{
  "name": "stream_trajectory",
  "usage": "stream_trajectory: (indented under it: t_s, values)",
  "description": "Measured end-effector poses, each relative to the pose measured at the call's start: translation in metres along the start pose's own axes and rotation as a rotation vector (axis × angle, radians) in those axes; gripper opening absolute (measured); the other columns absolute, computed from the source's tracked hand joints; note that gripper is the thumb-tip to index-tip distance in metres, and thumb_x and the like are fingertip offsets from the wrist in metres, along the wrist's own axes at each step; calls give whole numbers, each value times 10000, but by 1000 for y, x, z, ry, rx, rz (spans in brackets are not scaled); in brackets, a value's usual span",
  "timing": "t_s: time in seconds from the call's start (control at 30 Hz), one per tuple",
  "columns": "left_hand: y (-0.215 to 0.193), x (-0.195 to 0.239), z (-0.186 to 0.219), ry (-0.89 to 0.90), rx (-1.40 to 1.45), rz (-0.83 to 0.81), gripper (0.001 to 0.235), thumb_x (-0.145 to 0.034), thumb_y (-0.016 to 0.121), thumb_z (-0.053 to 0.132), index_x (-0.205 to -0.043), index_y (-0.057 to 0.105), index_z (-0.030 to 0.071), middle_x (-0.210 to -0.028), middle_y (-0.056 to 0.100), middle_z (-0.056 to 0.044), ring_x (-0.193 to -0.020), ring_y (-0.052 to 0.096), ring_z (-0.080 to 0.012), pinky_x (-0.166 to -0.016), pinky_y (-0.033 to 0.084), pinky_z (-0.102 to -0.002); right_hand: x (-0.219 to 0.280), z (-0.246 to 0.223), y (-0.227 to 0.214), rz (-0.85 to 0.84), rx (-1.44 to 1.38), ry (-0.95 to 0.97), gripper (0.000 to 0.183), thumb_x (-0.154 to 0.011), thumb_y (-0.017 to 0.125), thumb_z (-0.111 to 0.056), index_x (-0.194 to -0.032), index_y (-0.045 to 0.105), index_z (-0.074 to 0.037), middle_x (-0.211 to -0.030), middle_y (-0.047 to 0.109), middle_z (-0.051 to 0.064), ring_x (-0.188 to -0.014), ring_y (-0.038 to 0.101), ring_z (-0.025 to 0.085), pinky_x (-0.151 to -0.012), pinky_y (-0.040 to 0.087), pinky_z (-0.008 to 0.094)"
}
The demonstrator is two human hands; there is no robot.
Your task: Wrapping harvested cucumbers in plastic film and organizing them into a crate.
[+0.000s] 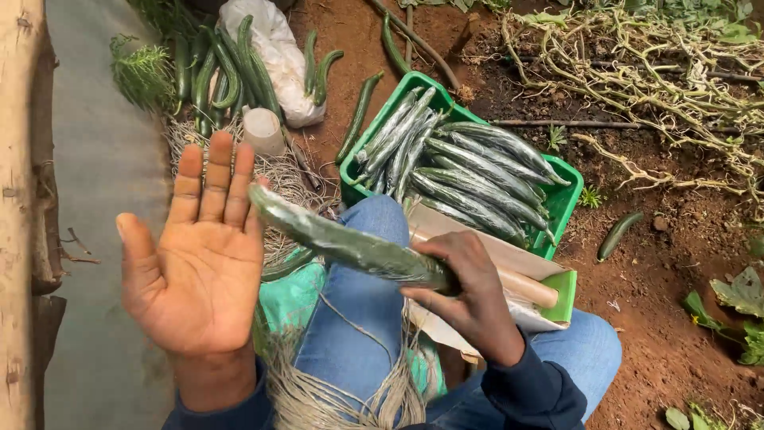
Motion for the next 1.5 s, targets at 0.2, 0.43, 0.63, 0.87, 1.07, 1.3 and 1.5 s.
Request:
stream_trajectory:
  t_s: [0.2, 0.43, 0.63, 0.87, 1.07, 1.3, 1.5]
  values:
    - [-129, -46, 12, 50, -82, 185, 393, -985, 519, 340, -1286, 537, 88, -1468, 437, -169, -1455, 347, -319, -1235, 236, -476, -94, 230, 23, 286, -518, 693, 407, -885, 687, -338, -1134, 529, -57, -960, 545, 58, -812, 538, 162, -661, 454, 288]
    - [-343, -122, -59, -230, -463, 511, 299, -978, 511, 282, -1192, 555, 78, -1203, 628, -136, -1262, 555, -310, -1078, 381, -504, -102, 548, 139, 342, -388, 988, 480, -815, 857, -413, -793, 588, -17, -599, 480, 137, -494, 592, 229, -419, 553, 345]
    - [-487, -246, -133, -302, -990, 450, 314, -976, 601, 341, -1163, 586, 89, -1091, 674, -120, -1054, 654, -233, -893, 531, -435, -130, 464, 136, 74, -261, 975, 515, -967, 694, -377, -1210, 544, 51, -956, 583, 196, -723, 674, 256, -610, 609, 377]
    - [-655, -444, -180, -64, -1748, 558, 163, -857, 564, 298, -883, 674, 180, -826, 705, -14, -754, 630, -262, -631, 451, -432, -123, 333, 70, -107, -108, 834, 557, -923, 514, -178, -1452, 404, -44, -1207, 590, 83, -1159, 551, 189, -1013, 455, 340]
    - [-709, -525, -227, -123, -2041, 460, 181, -918, 584, 243, -834, 551, 87, -837, 629, -175, -726, 565, -402, -549, 386, -557, -29, 376, 6, 36, -9, 1205, 525, -830, 566, -68, -1354, 589, -56, -1081, 734, 142, -1088, 646, 200, -1018, 446, 331]
    - [-707, -540, -237, -372, -2405, 321, 172, -790, 564, -36, -811, 688, 81, -795, 672, -132, -722, 659, -340, -572, 538, -447, 213, 543, -16, -426, -351, 1217, 919, -615, 841, -239, -1442, 444, -191, -1243, 766, 153, -1267, 639, 271, -1053, 542, 418]
    - [-529, -512, -197, -183, -1467, 304, 142, -914, 498, 153, -827, 602, 109, -688, 619, -32, -556, 583, -131, -477, 465, -256, 7, 411, 31, -466, 105, 693, 651, -811, 600, -445, -1397, 499, -179, -1394, 550, 52, -1334, 471, 245, -1036, 409, 423]
Point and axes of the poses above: each hand's wrist, its own x-axis away from the middle knuckle, its own y-axis out of the palm, z = x × y, the point moved 8 cm from there along -x, towards the middle knuckle
